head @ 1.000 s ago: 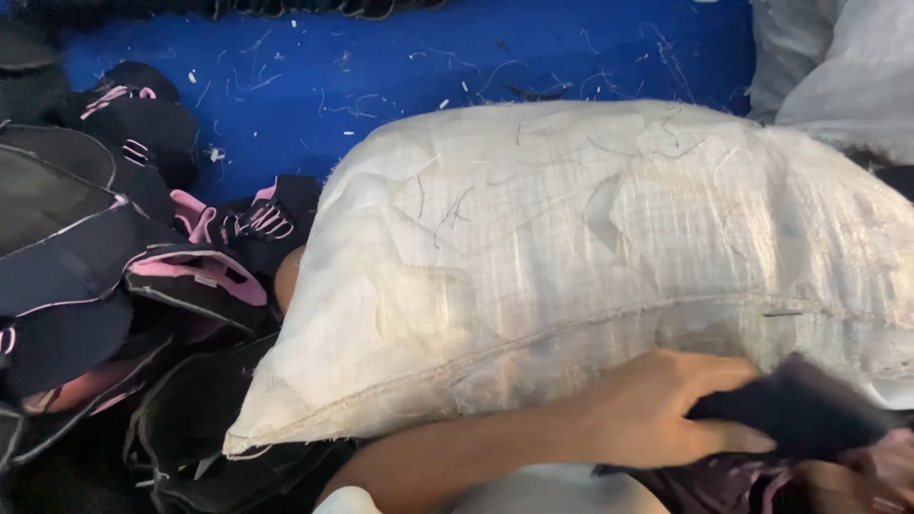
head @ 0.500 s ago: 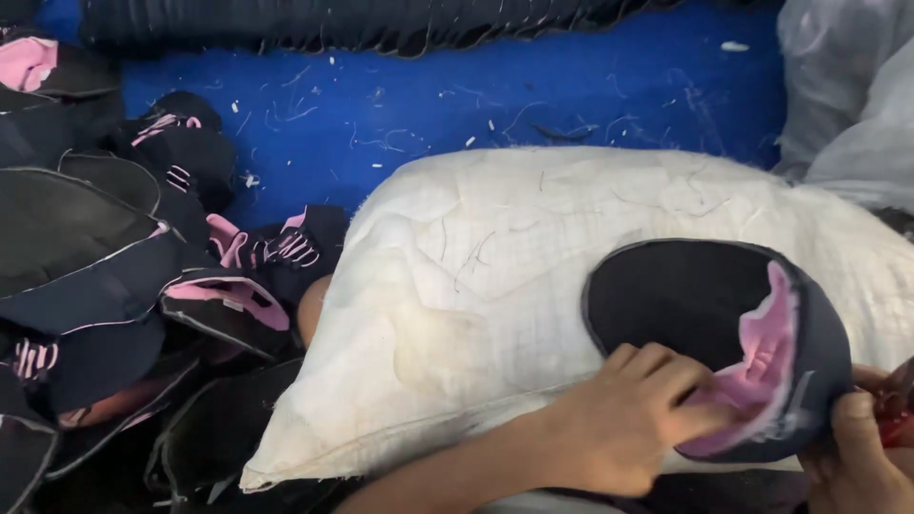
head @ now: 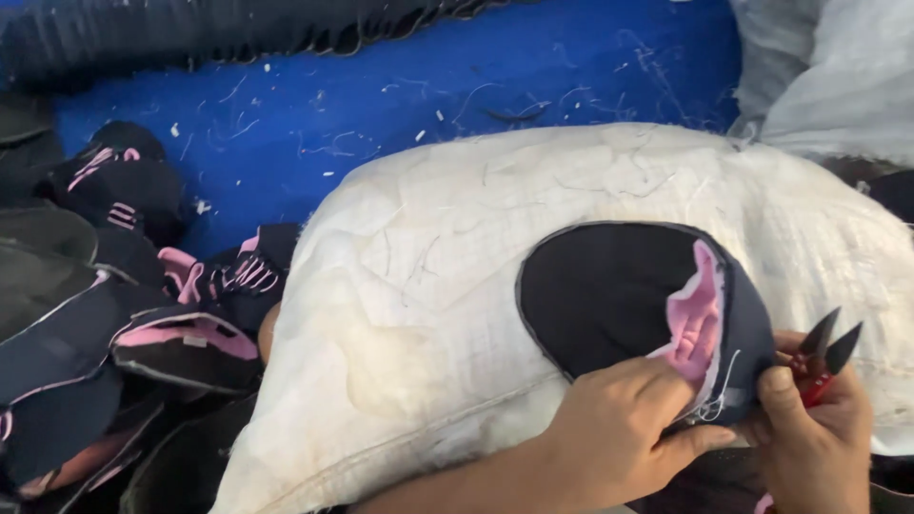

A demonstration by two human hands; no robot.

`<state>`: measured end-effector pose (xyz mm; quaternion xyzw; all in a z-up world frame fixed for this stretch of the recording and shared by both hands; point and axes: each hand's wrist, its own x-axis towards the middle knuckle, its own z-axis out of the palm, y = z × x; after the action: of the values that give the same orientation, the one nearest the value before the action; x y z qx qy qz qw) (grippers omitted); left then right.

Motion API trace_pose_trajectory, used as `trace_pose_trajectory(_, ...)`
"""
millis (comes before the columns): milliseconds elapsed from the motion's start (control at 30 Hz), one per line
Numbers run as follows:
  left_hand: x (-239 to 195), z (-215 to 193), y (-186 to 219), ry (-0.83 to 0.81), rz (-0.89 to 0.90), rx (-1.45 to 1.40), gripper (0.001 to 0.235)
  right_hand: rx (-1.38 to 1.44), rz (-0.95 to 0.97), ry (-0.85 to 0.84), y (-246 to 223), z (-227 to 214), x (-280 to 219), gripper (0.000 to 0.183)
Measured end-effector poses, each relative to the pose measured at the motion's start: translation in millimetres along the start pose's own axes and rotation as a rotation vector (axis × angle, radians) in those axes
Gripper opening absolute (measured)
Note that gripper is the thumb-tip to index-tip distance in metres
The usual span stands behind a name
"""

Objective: Trim excess threads from stitched shoe components using thread snips.

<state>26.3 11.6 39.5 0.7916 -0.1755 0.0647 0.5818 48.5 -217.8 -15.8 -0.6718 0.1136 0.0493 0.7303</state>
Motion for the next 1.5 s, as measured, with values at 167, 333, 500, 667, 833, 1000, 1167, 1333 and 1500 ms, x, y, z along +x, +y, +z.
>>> trace_pose_trajectory(167,-11.3,-19.1,0.8,-0.086,0.148,0.088,0.036,0.098,0.043,0.064,-6.4,-3.9,-1.1,0.027)
trace_pose_trajectory(333,13.9,-68.9,20.0,-0.061,0.132,0.037,0.011,-0.019,0.017,0.116,-7.4,-34.3,3.1,0.025)
trace_pose_trajectory(500,41.0,-74.7,-5.2,0.123,0.058,0.231,0.023,-0.047,0.022,0.126,-38.1,-11.1,3.6,0.019)
trace_pose_trajectory(667,39.0,-46.0,-47.7,0.057,-0.017,0.392,0.076,-0.067,0.009,0.194,-56.4,7.6,2.8,0.018)
trace_pose_trajectory(833,28.7,-39.2,-45.8,0.084,-0.111,0.401,0.069,-0.292,-0.163,0.268,32.7,-127.2,-10.1,0.021)
trace_pose_trajectory(1000,28.8,-37.6,-33.7,0.074,-0.079,0.423,0.063,-0.463,-0.283,0.246,-70.0,5.8,-27.3,0.036)
trace_pose_trajectory(1167,35.9,-37.1,-1.2,0.301,0.116,0.712,0.053,-0.351,-0.335,0.215,-77.0,43.5,-32.9,0.031)
trace_pose_trajectory(1333,42.3,-10.3,27.3,0.155,0.178,0.181,0.034,-0.315,-0.316,0.242,-68.0,41.9,-38.6,0.015)
trace_pose_trajectory(1500,34.1,30.7,23.7,0.12,0.125,0.03,0.037,-0.281,-0.357,0.213,-68.6,48.6,-37.3,0.013)
